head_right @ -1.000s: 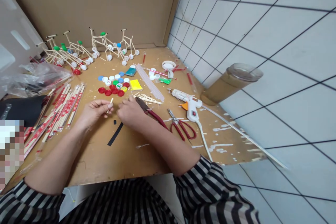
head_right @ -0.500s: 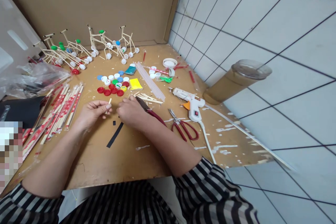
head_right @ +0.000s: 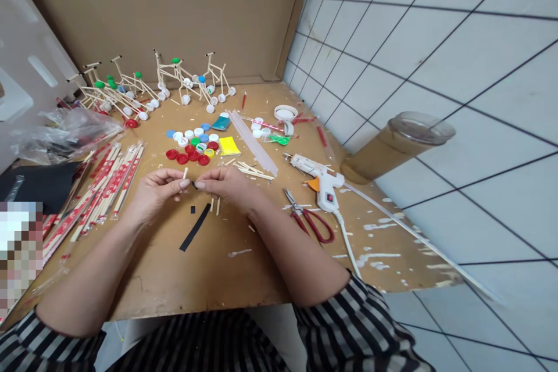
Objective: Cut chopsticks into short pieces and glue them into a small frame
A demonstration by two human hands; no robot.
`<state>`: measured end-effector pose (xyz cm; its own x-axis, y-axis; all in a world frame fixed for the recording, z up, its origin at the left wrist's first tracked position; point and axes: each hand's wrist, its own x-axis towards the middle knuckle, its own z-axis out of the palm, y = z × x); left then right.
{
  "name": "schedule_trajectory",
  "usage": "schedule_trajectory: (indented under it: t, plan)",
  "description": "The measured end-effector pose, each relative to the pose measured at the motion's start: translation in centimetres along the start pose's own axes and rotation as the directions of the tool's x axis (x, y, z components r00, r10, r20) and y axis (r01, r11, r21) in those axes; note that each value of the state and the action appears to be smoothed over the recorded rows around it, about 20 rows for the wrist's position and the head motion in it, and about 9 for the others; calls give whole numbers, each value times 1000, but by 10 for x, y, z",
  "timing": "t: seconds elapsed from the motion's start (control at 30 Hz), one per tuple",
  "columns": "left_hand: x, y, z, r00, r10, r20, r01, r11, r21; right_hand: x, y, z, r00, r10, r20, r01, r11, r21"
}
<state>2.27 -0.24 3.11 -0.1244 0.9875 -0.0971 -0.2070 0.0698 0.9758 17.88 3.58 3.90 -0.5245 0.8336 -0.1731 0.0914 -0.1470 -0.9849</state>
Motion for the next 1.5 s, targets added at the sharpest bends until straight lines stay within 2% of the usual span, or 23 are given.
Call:
schedule_trajectory:
  t: [0.13,0.27,0.33,0.43,0.5,0.57,0.63,0.73,0.9,1.1,1.2,1.3,1.4,1.5]
  plan:
    - [-3,3,1,1000,24,16,-24,999,24,1,3,3,992,87,89,-99,986,136]
    - [-3,3,1,999,30,29,-32,998,51,2,6,3,983,112,145,-131,983,131]
    - [-2,2,0,1000,19,15,-20,999,46,1,7,2,990,82,114,-87,995,43]
    - [0,2,0,1000,-7,-30,8,999,32,-3,6,3,996,-39,81,59,964,-259]
    - [1,2,-1,998,-14,-56,16,999,33,-7,4,5,980,-128,152,186,861,-473]
    - [2,1,-1,998,-11,-70,13,999,40,-13,2,8,943,-162,289,315,711,-629]
    - [3,-1,-2,997,-10,-73,14,999,47,-18,1,11,899,-137,417,421,536,-732]
    - [4,-2,-2,997,-19,-70,24,998,59,-23,2,17,859,-88,504,502,336,-797]
    - [5,-2,-2,997,-35,-73,40,996,78,-23,6,25,864,-18,503,499,154,-853]
    - [5,-4,-3,997,-36,-61,41,995,87,-22,7,31,870,3,493,492,58,-869]
    - [6,-5,-3,997,-40,-61,45,996,74,-23,8,31,870,8,493,492,69,-868]
    - [6,-5,-3,997,-45,-61,49,997,64,-22,10,27,877,-18,480,477,163,-864]
    - [5,-4,-3,998,-45,-52,49,996,74,-19,10,18,895,-78,439,436,353,-827]
    - [5,-4,-3,998,-51,-42,54,995,80,-13,7,5,942,-164,293,330,615,-717]
